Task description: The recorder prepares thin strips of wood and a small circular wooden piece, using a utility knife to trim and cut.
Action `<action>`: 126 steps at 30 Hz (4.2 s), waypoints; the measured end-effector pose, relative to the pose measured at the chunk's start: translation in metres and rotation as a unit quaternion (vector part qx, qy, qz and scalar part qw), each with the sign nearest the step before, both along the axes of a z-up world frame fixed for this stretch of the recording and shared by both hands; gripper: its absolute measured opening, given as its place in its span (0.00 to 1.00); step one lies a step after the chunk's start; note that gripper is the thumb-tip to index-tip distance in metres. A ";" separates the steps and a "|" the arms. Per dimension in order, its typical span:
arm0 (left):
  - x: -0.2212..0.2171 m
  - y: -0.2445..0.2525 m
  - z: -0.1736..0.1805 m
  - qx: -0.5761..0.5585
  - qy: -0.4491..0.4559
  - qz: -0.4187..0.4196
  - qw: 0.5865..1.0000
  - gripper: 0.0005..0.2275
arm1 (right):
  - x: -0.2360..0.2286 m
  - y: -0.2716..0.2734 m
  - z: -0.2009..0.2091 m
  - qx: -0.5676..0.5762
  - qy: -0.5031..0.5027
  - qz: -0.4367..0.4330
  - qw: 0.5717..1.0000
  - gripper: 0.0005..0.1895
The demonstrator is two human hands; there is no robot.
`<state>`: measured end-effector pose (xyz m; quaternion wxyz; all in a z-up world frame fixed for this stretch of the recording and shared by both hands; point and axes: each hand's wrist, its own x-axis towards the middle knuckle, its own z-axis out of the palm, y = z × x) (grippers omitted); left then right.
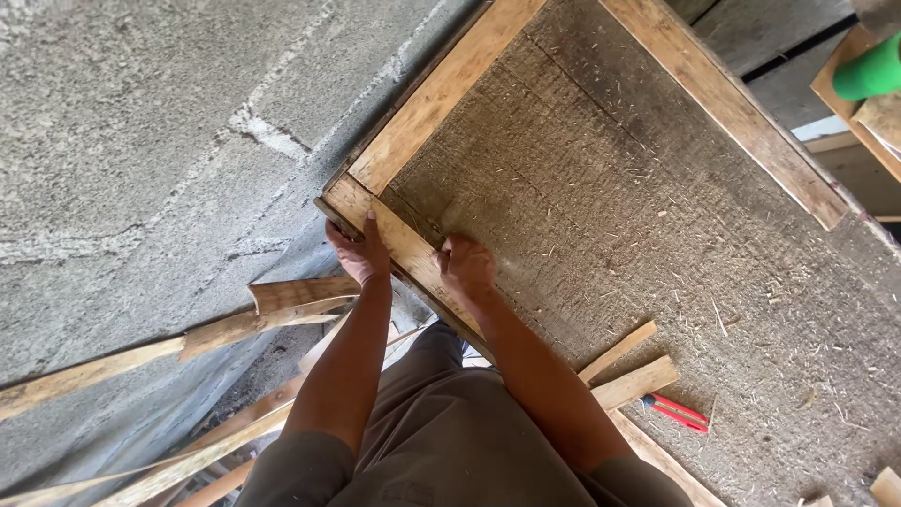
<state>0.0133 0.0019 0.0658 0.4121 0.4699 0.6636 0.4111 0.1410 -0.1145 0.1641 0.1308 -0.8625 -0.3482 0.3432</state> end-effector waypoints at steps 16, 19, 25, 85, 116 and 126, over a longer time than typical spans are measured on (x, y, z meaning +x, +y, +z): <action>0.015 0.022 0.037 0.282 0.360 -0.258 0.851 0.31 | 0.038 -0.099 0.000 0.324 -0.086 -0.029 0.942 0.07; 0.022 0.039 0.033 0.298 0.364 -0.328 0.819 0.24 | 0.044 -0.125 0.005 0.315 -0.163 -0.027 0.935 0.10; 0.039 0.064 0.030 0.354 0.305 -0.396 0.791 0.21 | 0.059 -0.162 0.004 0.308 -0.229 -0.052 0.922 0.10; 0.055 0.057 0.047 0.263 0.351 -0.322 0.839 0.21 | 0.479 -0.064 0.018 -0.070 -0.247 -0.076 0.963 0.36; 0.056 0.056 0.050 0.250 0.335 -0.311 0.854 0.23 | 0.487 -0.067 0.017 -0.075 -0.224 -0.057 0.970 0.41; 0.054 0.059 0.045 0.256 0.337 -0.312 0.851 0.25 | 0.486 -0.060 0.020 -0.088 -0.230 -0.076 0.966 0.40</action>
